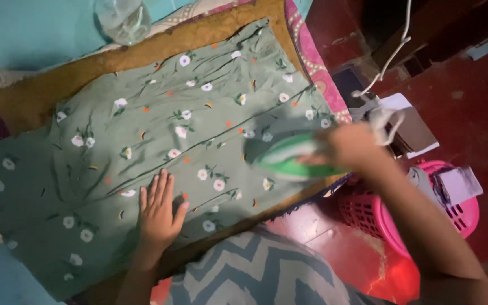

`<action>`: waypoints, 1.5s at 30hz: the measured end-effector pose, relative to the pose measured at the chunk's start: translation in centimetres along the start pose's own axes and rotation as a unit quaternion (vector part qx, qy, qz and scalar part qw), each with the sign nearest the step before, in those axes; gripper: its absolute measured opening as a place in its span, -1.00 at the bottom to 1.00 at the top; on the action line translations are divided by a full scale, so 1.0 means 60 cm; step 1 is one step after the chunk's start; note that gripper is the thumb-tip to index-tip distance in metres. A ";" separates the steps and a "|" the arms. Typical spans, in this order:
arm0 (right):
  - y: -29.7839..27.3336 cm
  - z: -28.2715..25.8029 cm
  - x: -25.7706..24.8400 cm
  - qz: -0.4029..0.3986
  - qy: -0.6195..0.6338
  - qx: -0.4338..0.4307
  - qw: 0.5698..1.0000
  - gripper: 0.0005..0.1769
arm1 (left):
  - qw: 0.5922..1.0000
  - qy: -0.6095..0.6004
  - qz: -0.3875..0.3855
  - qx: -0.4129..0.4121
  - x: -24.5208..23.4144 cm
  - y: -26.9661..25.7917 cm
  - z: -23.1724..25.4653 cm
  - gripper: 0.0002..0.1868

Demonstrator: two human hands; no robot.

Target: Ironing and folding a green floral garment.

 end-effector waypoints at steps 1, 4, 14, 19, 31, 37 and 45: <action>0.004 -0.053 0.013 -0.018 -0.003 -0.088 0.996 -0.13 | 1.000 -0.015 0.000 -0.008 -0.004 -0.003 -0.001 -0.20; 0.015 -0.055 0.004 0.153 0.056 -0.132 0.978 -0.26 | 0.999 -0.026 0.002 -0.026 -0.010 0.005 0.002 -0.21; 0.124 -0.055 -0.043 0.246 0.038 -0.241 0.938 -0.31 | 0.995 -0.044 0.039 -0.076 -0.008 0.058 0.023 -0.39; 0.331 0.000 -0.052 0.242 -0.030 -0.135 0.960 -0.21 | 0.995 0.036 0.038 -0.082 0.030 0.119 0.036 -0.30; 0.391 -0.012 -0.093 0.231 -0.013 -0.178 0.956 -0.18 | 0.988 0.038 0.023 -0.149 0.033 0.155 0.010 -0.52; 0.343 0.000 -0.103 0.235 -0.028 -0.173 0.956 -0.22 | 0.984 -0.046 0.168 -0.042 -0.062 0.345 0.060 -0.84; 0.166 -0.016 -0.065 0.112 0.063 -0.163 0.978 -0.24 | 0.991 -0.077 0.107 0.035 0.079 0.674 0.143 -0.64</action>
Point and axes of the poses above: each hand's wrist, its own y-axis towards the middle knuckle, its own x-axis out of the palm, z = x × y, the point moved 7 cm from there along y, towards the middle knuckle, and after that the axes turned 2 degrees about y, right-handed, at the moved point
